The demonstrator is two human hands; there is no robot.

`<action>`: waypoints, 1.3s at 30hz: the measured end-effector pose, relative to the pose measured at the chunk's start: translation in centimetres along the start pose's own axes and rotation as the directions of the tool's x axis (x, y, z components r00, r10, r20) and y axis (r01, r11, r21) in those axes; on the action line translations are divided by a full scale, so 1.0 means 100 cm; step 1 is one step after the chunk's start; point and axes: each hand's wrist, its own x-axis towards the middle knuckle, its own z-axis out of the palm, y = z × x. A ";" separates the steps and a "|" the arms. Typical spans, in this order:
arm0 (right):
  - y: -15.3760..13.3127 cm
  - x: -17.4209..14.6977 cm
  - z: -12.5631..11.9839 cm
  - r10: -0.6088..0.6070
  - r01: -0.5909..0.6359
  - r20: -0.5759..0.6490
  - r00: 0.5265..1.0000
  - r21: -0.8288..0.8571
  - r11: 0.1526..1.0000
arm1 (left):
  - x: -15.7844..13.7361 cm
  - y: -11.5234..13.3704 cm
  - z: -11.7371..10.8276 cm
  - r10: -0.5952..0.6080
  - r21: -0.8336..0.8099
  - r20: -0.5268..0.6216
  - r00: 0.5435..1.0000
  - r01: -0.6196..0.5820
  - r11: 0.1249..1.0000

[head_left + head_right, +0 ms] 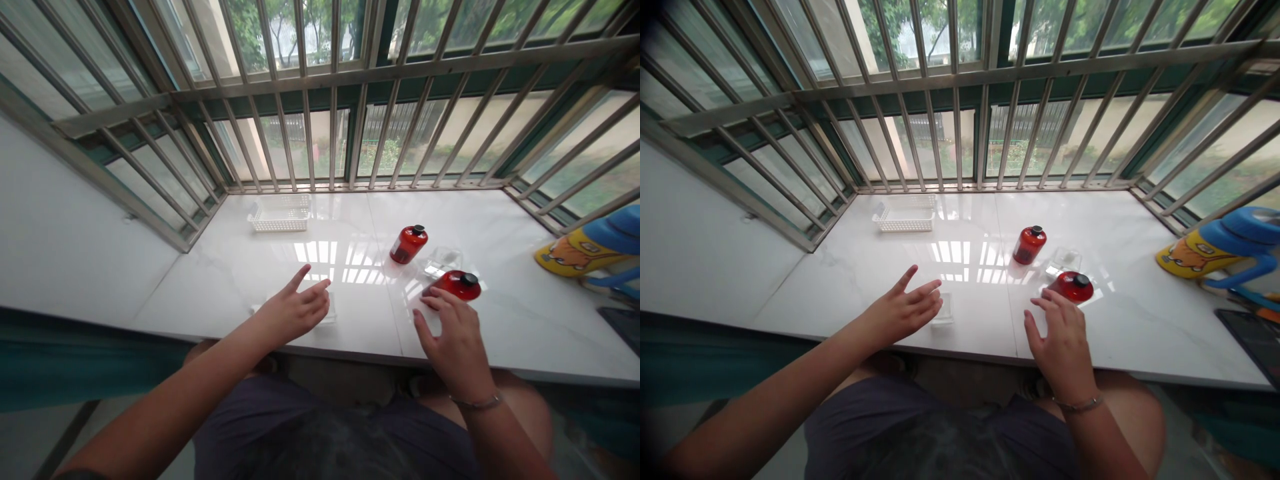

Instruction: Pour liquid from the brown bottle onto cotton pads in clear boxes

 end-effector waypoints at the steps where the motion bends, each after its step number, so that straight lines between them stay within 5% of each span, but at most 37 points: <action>1: -0.005 -0.002 0.003 -0.009 0.009 0.017 1.000 0.017 1.000 | 0.001 0.002 0.005 0.014 0.014 -0.009 1.000 -0.014 1.000; 8: -0.038 -0.016 0.027 -0.052 0.024 0.141 0.989 0.192 0.981 | -0.008 0.016 0.018 0.038 -0.032 -0.063 0.997 -0.040 0.999; 12: -0.055 -0.020 0.040 -0.060 -0.023 0.232 0.971 0.342 0.940 | -0.028 0.028 0.021 -0.228 -0.192 -0.141 0.964 0.199 0.961; 15: -0.069 -0.020 0.050 -0.038 -0.106 0.303 0.952 0.447 0.888 | -0.041 0.038 0.041 -0.557 -0.392 -0.158 0.816 0.466 0.793; 17: -0.079 -0.016 0.058 -0.021 -0.167 0.348 0.937 0.500 0.850 | -0.045 0.044 0.058 -0.713 -0.532 -0.048 0.700 0.586 0.611; 20: -0.095 -0.008 0.073 0.014 -0.256 0.384 0.923 0.587 0.768 | -0.040 0.051 0.081 -0.805 -0.662 0.182 0.565 0.676 0.325; 22: -0.105 0.000 0.083 0.044 -0.305 0.396 0.917 0.627 0.717 | -0.032 0.056 0.091 -0.805 -0.710 0.270 0.528 0.674 0.204; 26: -0.117 0.012 0.100 0.105 -0.359 0.406 0.908 0.624 0.694 | -0.014 0.062 0.098 -0.815 -0.770 0.270 0.513 0.623 0.138; 39: -0.112 0.005 0.111 0.151 -0.340 0.348 0.925 0.586 0.735 | -0.009 0.064 0.101 -0.813 -0.773 0.258 0.521 0.616 0.149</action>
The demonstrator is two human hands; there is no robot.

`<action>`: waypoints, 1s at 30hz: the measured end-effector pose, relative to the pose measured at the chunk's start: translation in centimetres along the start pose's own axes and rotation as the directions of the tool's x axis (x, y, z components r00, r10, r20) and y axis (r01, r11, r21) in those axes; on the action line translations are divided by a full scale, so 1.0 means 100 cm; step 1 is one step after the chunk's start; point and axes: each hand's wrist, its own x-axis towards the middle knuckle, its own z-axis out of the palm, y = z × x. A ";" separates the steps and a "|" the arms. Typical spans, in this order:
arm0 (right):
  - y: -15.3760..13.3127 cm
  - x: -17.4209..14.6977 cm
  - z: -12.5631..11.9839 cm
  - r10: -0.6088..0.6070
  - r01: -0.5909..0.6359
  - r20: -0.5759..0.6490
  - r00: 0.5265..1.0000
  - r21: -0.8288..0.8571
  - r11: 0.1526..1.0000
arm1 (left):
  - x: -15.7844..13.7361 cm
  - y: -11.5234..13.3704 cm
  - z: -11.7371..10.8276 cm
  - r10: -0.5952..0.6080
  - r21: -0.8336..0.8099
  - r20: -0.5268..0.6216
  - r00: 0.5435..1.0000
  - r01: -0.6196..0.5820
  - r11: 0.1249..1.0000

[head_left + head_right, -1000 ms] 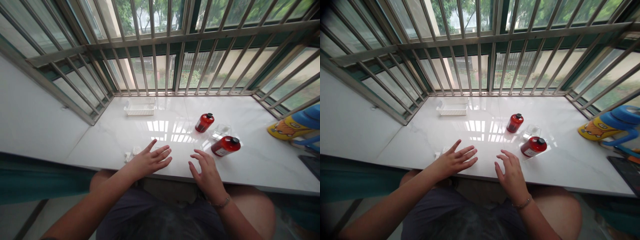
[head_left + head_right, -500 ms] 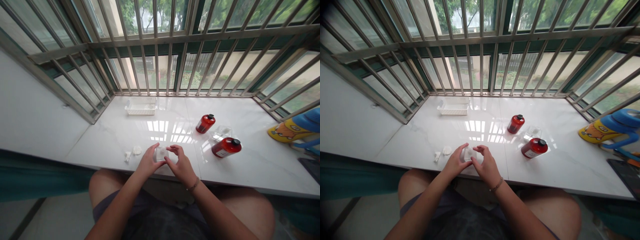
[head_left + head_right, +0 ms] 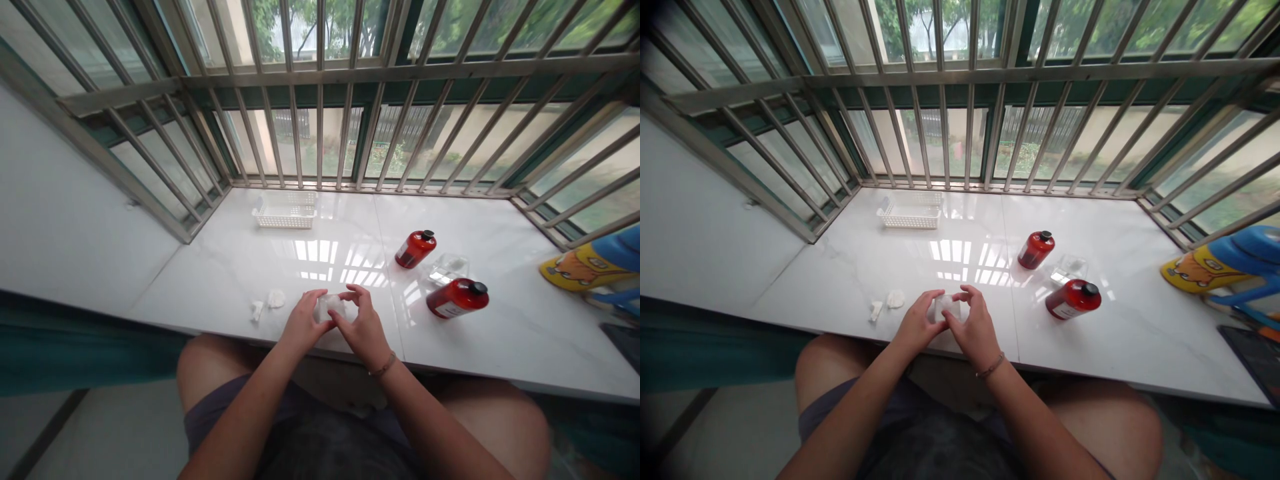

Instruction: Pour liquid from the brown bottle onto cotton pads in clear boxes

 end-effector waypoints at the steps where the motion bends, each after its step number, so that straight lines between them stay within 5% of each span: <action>1: 0.001 -0.002 -0.001 0.003 -0.003 -0.003 1.000 0.000 1.000 | 0.000 0.000 0.000 -0.003 -0.003 -0.001 1.000 0.003 1.000; 8: 0.000 -0.013 -0.007 -0.032 0.021 0.112 0.993 0.103 0.994 | -0.001 0.002 -0.001 0.001 -0.013 -0.007 1.000 -0.001 1.000; 13: 0.001 -0.015 -0.010 0.004 -0.007 0.036 0.999 0.087 0.996 | -0.001 0.000 -0.001 -0.007 0.006 0.006 1.000 0.007 1.000; 18: -0.001 -0.016 -0.011 -0.030 0.014 0.122 0.992 0.127 0.992 | 0.000 -0.001 -0.002 0.025 0.008 0.009 1.000 -0.025 1.000; 30: 0.002 -0.016 -0.010 -0.019 0.003 0.119 0.993 0.131 0.991 | 0.000 0.000 -0.001 0.018 0.022 -0.002 1.000 -0.017 1.000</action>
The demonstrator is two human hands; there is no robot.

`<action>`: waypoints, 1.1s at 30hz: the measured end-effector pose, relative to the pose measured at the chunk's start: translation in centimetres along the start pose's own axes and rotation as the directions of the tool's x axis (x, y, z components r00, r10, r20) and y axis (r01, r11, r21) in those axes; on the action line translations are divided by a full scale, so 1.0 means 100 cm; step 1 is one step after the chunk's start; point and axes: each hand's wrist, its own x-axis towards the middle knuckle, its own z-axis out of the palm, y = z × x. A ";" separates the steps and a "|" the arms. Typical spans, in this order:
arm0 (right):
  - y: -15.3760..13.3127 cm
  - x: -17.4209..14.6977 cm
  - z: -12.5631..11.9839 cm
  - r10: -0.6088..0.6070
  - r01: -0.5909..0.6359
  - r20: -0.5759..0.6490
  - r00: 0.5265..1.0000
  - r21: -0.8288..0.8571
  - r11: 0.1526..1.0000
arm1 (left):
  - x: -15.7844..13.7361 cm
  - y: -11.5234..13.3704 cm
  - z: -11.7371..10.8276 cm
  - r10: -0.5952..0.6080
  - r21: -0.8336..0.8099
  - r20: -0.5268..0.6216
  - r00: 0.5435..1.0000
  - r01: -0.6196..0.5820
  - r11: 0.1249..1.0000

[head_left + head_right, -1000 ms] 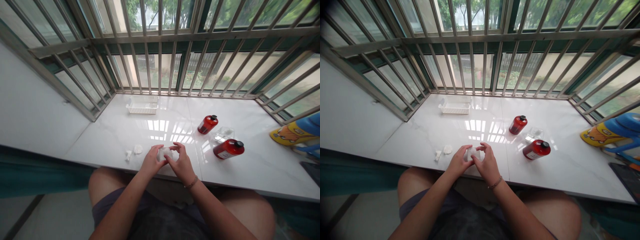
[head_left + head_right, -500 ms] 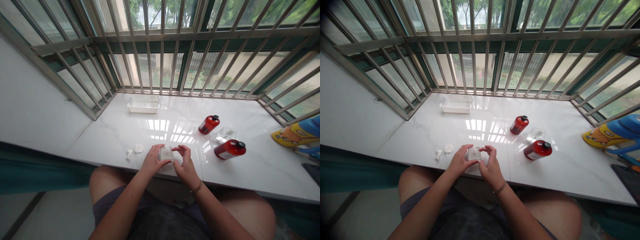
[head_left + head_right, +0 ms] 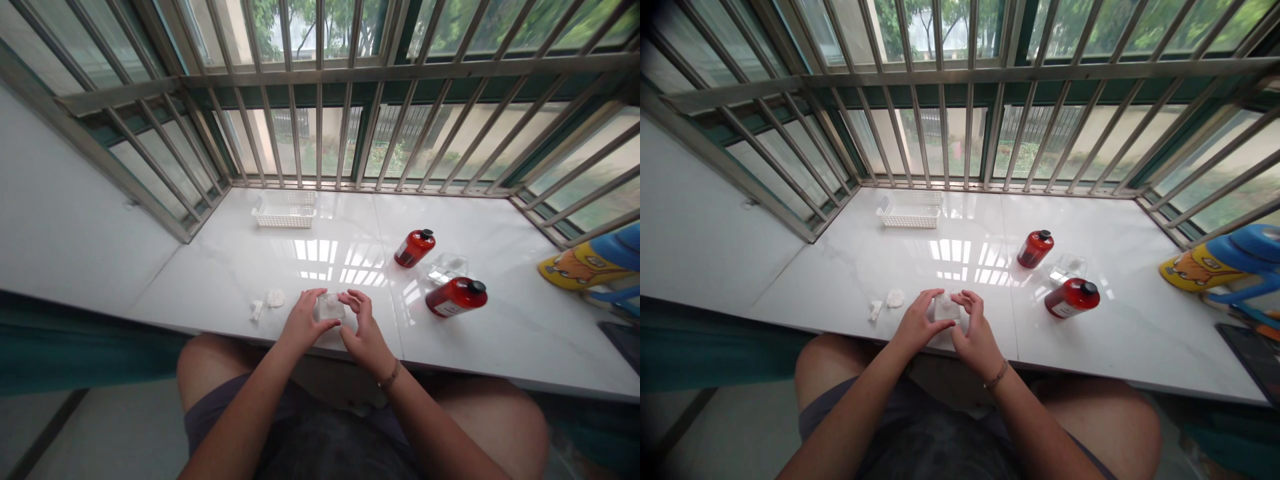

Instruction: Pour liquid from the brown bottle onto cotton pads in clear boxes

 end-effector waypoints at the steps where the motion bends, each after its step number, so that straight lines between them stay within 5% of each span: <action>1: 0.000 0.000 0.000 0.007 -0.007 -0.020 1.000 -0.002 1.000 | 0.000 0.000 0.000 -0.007 0.001 0.000 1.000 0.007 1.000; 10: -0.001 0.009 0.005 0.021 -0.021 0.019 1.000 0.000 1.000 | 0.001 0.001 0.000 0.009 -0.011 0.002 1.000 -0.009 1.000; 16: 0.000 0.024 0.009 0.047 -0.059 -0.096 0.994 -0.119 0.991 | 0.000 0.000 0.002 -0.007 0.011 -0.003 1.000 0.007 1.000; 33: -0.002 0.024 0.014 -0.104 0.050 -0.166 0.981 -0.302 0.952 | 0.001 -0.011 0.006 0.057 0.061 -0.028 0.998 -0.055 0.997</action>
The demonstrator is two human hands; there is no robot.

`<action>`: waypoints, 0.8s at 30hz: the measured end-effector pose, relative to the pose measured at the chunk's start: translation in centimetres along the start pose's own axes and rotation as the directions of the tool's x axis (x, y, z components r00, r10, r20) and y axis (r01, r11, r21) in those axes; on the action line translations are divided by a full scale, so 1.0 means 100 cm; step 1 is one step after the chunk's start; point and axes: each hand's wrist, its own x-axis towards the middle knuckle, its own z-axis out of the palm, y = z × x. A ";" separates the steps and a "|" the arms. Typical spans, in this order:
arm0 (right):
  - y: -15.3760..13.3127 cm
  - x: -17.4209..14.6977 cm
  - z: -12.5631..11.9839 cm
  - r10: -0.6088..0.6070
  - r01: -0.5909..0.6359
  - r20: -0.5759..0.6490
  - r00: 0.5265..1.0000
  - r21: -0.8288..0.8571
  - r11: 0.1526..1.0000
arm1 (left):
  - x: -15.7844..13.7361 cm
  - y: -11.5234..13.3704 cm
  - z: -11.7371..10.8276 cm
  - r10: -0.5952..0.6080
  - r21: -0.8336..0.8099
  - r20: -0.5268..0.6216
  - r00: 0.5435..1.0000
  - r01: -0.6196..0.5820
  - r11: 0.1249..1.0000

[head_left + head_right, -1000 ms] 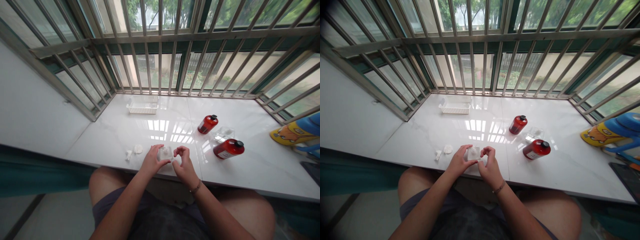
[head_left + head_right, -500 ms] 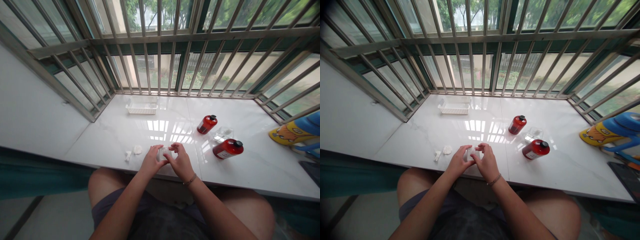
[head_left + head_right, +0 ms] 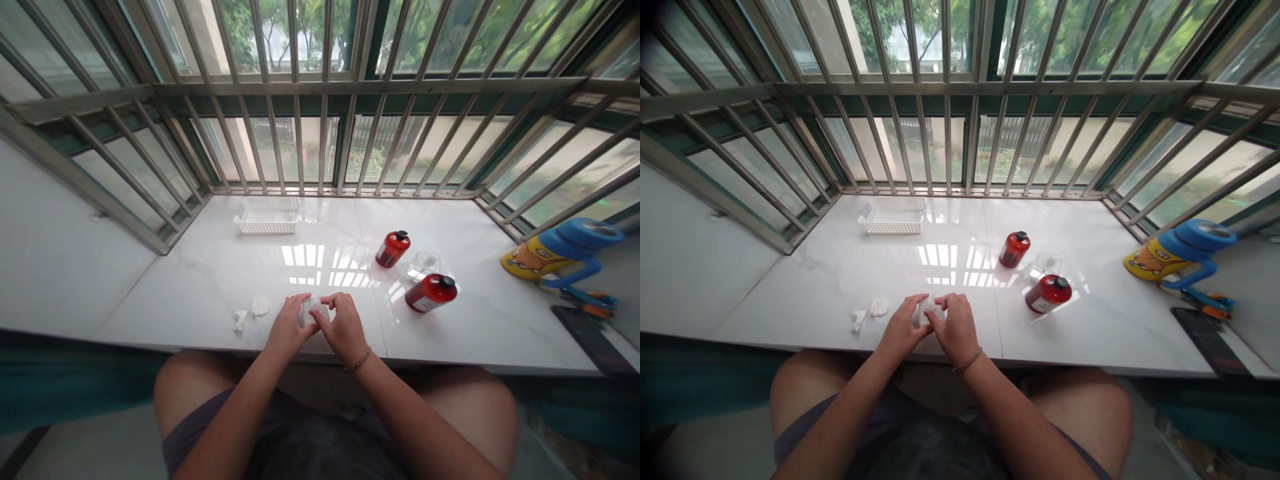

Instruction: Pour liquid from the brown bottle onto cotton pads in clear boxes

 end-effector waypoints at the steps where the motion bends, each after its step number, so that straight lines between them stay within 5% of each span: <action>1: 0.000 -0.001 0.002 -0.005 0.005 -0.006 1.000 -0.011 1.000 | 0.000 -0.001 0.001 0.002 0.002 -0.002 1.000 -0.002 1.000; 9: -0.003 -0.002 -0.013 -0.113 0.115 0.040 0.993 -0.041 0.993 | -0.001 0.000 0.001 0.000 0.008 -0.013 1.000 0.000 1.000; 14: 0.009 0.007 -0.082 -0.203 0.187 -0.051 0.978 -0.225 0.956 | -0.002 0.002 -0.003 -0.018 0.007 0.000 1.000 0.018 1.000; 20: 0.060 0.024 -0.183 -0.212 -0.022 -0.308 0.927 -0.611 0.791 | -0.003 -0.001 -0.001 -0.026 -0.007 0.005 1.000 0.026 1.000; 24: 0.090 0.030 -0.216 -0.146 -0.085 -0.275 0.950 -0.681 0.727 | -0.002 -0.001 -0.001 -0.037 -0.025 -0.004 0.999 0.037 0.999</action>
